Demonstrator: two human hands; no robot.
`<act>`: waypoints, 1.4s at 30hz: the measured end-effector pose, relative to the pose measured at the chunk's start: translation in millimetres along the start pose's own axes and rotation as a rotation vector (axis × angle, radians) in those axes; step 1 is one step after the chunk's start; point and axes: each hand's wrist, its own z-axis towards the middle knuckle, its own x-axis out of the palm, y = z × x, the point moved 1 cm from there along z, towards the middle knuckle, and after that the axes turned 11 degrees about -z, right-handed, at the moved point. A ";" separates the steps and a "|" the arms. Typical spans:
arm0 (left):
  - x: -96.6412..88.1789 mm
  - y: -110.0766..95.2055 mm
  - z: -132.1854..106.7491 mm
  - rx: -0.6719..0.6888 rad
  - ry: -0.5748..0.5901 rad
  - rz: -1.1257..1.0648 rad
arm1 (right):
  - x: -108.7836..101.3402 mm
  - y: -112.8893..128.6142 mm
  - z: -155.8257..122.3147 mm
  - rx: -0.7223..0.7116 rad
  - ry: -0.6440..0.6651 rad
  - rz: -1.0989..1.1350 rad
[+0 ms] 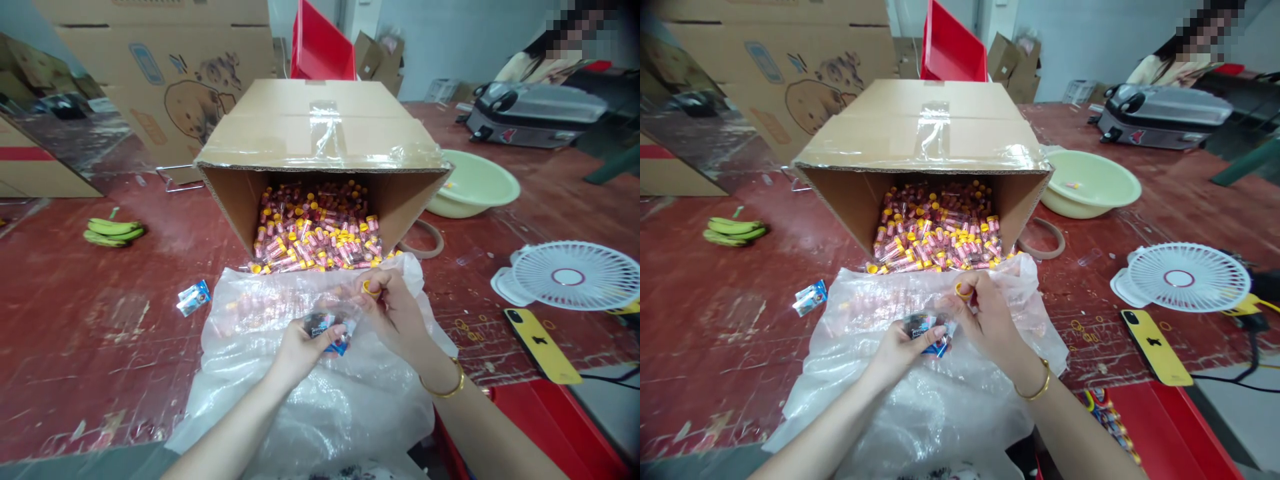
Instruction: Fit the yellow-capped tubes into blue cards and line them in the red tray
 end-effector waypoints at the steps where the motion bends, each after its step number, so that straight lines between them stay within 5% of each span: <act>1: -1.1 2.3 0.6 -0.023 0.005 -0.010 | -2.6 -1.4 0.5 0.038 -0.045 0.020; 4: -3.6 6.0 1.7 -0.016 0.021 -0.037 | -11.9 -5.6 2.2 0.228 -0.141 0.086; 8: -2.6 3.1 1.8 0.069 0.036 -0.073 | -16.1 -7.5 0.6 0.382 -0.084 0.142; 17: 0.8 1.1 1.3 0.096 0.031 0.012 | -1.6 3.4 3.4 0.029 -0.069 0.028; 21: 3.6 -1.0 -2.7 0.088 0.033 -0.018 | 5.8 -2.3 6.3 0.141 -0.013 0.131; 26: 11.5 -2.7 -3.9 -0.153 0.041 -0.213 | 9.8 -17.4 -1.2 0.335 0.093 0.279; 30: 21.8 -6.5 2.2 -0.196 -0.001 -0.361 | 8.2 -15.2 -25.0 0.323 0.221 0.247; 42: 37.3 -5.4 2.4 -0.153 0.156 -0.316 | 12.4 -6.4 -59.5 0.268 0.004 0.083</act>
